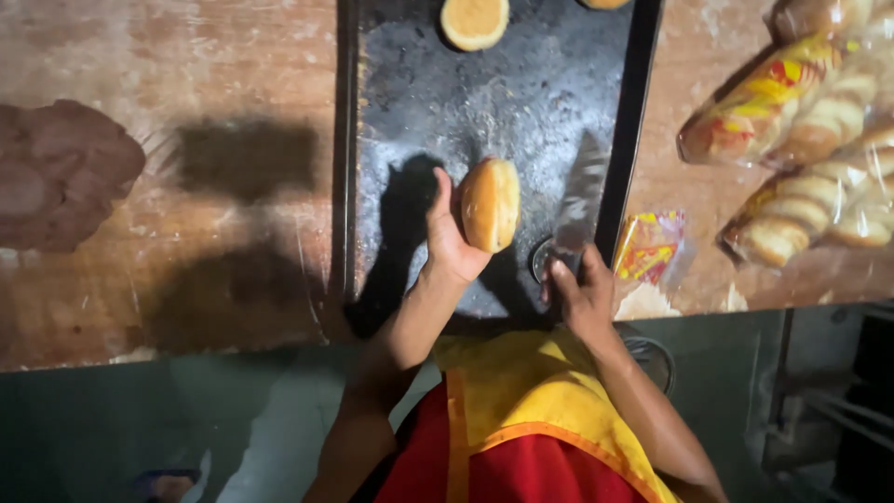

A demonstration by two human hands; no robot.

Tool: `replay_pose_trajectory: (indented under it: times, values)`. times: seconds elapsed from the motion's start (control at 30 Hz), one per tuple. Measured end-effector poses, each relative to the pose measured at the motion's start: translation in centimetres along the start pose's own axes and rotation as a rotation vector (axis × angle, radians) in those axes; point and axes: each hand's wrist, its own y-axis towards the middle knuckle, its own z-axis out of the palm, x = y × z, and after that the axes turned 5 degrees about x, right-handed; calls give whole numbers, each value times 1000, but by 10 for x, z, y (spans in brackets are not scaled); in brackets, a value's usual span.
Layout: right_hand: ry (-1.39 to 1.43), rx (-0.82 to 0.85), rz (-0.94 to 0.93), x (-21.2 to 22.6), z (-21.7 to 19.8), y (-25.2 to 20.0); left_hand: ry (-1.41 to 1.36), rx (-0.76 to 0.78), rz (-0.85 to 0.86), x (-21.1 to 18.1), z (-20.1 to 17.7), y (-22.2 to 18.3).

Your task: Slicing burger buns with a kitchen knife and packaging them into plastic bags.

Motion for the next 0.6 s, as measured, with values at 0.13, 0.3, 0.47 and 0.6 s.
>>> replay_pose_trajectory:
  times: [0.13, 0.3, 0.47, 0.6]
  values:
    - [-525, 109, -123, 6, 1, -18, -20, 229, 0, 29, -42, 0]
    - [-940, 144, -291, 9, -3, -15, 306, 286, 65, 26, 20, -18]
    - [-948, 231, -185, 29, -10, -20, 624, 394, 200, 22, -4, -23]
    - [-1030, 284, -340, 48, -14, -30, 834, 331, 93, 15, 5, -34]
